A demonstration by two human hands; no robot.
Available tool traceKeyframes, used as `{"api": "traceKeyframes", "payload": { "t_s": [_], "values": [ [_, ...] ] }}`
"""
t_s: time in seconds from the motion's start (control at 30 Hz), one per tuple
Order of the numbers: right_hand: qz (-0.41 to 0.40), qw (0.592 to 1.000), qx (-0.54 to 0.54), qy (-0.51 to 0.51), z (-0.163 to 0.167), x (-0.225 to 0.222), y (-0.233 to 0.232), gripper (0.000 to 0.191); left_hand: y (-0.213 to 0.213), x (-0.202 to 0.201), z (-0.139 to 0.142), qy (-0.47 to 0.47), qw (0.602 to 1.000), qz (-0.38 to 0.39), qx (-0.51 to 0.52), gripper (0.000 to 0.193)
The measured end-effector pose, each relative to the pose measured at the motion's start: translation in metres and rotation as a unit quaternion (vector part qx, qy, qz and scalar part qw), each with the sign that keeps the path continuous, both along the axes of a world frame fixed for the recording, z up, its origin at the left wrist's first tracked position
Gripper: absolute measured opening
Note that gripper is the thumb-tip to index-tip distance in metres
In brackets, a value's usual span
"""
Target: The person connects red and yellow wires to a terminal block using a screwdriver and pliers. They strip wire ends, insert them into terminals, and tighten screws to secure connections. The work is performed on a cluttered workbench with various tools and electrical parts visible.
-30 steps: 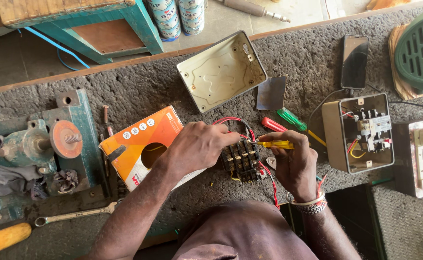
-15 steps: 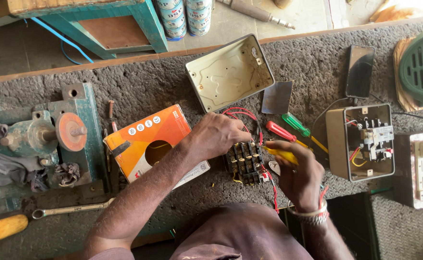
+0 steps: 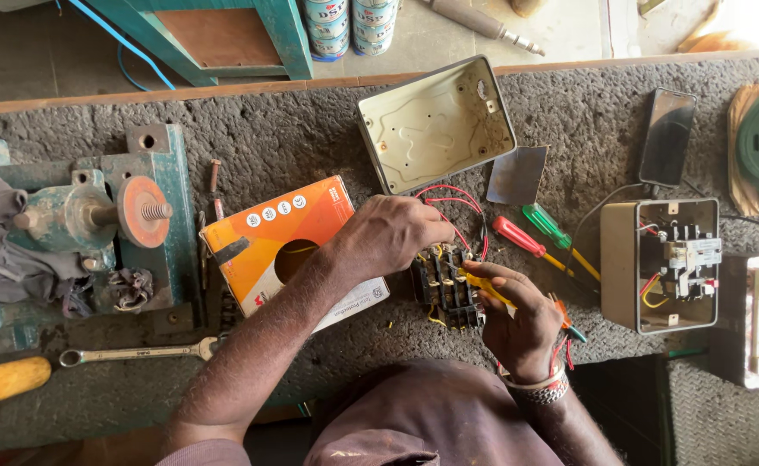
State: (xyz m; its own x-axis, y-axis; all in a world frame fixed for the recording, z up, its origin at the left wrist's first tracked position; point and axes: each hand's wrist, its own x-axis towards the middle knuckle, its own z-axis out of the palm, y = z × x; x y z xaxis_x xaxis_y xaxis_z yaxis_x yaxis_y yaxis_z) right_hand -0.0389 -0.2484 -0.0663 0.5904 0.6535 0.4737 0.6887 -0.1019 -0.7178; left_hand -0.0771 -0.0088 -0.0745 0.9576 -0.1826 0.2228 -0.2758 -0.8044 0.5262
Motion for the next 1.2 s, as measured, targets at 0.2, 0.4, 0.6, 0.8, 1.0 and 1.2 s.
{"api": "traceKeyframes", "payload": {
  "t_s": [0.2, 0.4, 0.6, 0.8, 1.0, 1.2],
  "values": [
    [0.082, 0.995, -0.043, -0.037, 0.027, 0.01, 0.011, 0.025, 0.0, -0.001, -0.002, 0.003, 1.0, 0.007, -0.015, 0.018],
    [0.011, 0.999, -0.033, 0.014, 0.039, 0.002, 0.024, 0.014, 0.0, -0.001, -0.005, 0.021, 1.0, 0.015, -0.005, 0.011],
    [0.054, 0.945, 0.247, 0.21, -0.014, -0.011, 0.059, 0.035, 0.001, -0.002, -0.011, 0.031, 0.999, 0.014, -0.022, 0.009],
    [0.232, 0.886, 0.199, 0.349, -0.018, 0.006, 0.041, 0.036, 0.006, -0.001, -0.009, 0.04, 0.998, 0.019, -0.033, 0.014],
    [0.081, 0.993, 0.033, -0.082, 0.021, 0.028, 0.033, 0.028, 0.001, -0.002, -0.015, 0.014, 0.998, 0.028, -0.05, 0.008],
    [0.019, 0.999, -0.001, -0.049, 0.039, 0.019, 0.021, 0.019, -0.004, 0.002, -0.026, -0.035, 0.999, 0.021, 0.031, 0.021]
  ]
}}
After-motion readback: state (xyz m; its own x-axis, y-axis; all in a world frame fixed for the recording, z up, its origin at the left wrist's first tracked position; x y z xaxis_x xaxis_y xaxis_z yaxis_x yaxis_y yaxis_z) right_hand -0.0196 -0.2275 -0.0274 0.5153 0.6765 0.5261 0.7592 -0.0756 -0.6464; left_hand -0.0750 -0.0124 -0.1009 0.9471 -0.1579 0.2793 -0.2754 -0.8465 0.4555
